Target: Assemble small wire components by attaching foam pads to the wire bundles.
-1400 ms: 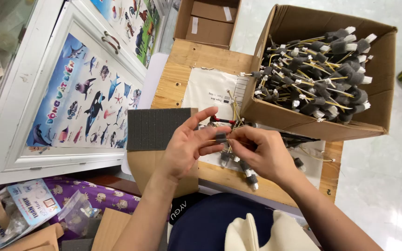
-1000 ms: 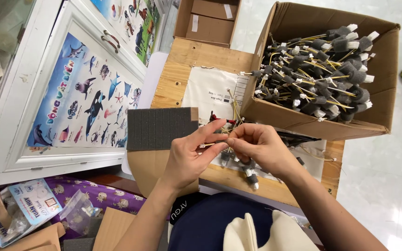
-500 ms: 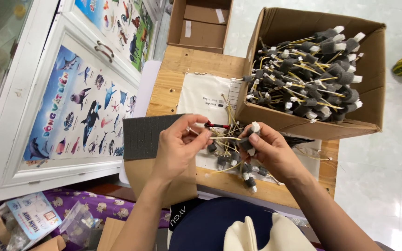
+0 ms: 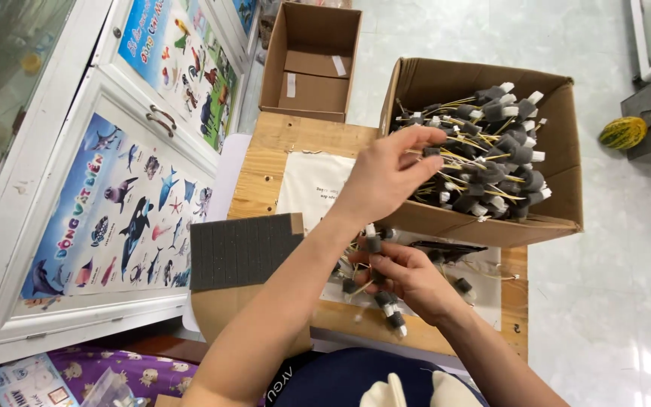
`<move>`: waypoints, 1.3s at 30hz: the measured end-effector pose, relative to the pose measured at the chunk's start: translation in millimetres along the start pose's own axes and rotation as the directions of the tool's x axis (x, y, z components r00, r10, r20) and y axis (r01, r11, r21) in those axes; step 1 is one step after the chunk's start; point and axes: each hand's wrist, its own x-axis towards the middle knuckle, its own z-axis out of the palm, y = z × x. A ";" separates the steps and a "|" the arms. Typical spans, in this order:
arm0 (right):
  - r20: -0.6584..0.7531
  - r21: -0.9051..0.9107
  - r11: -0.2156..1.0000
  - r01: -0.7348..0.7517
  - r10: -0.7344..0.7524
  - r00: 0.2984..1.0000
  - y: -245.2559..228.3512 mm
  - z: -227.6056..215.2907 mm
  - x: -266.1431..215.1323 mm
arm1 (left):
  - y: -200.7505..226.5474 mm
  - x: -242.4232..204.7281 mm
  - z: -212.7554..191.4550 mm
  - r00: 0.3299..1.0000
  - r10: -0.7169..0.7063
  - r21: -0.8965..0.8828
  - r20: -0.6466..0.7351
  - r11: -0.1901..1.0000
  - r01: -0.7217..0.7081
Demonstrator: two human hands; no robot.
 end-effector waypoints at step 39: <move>-0.200 -0.174 0.967 0.187 -0.221 0.955 48.5 -78.1 -54.9 | -17.6 -119.9 -42.7 0.980 0.144 0.695 -0.136 0.719 -0.009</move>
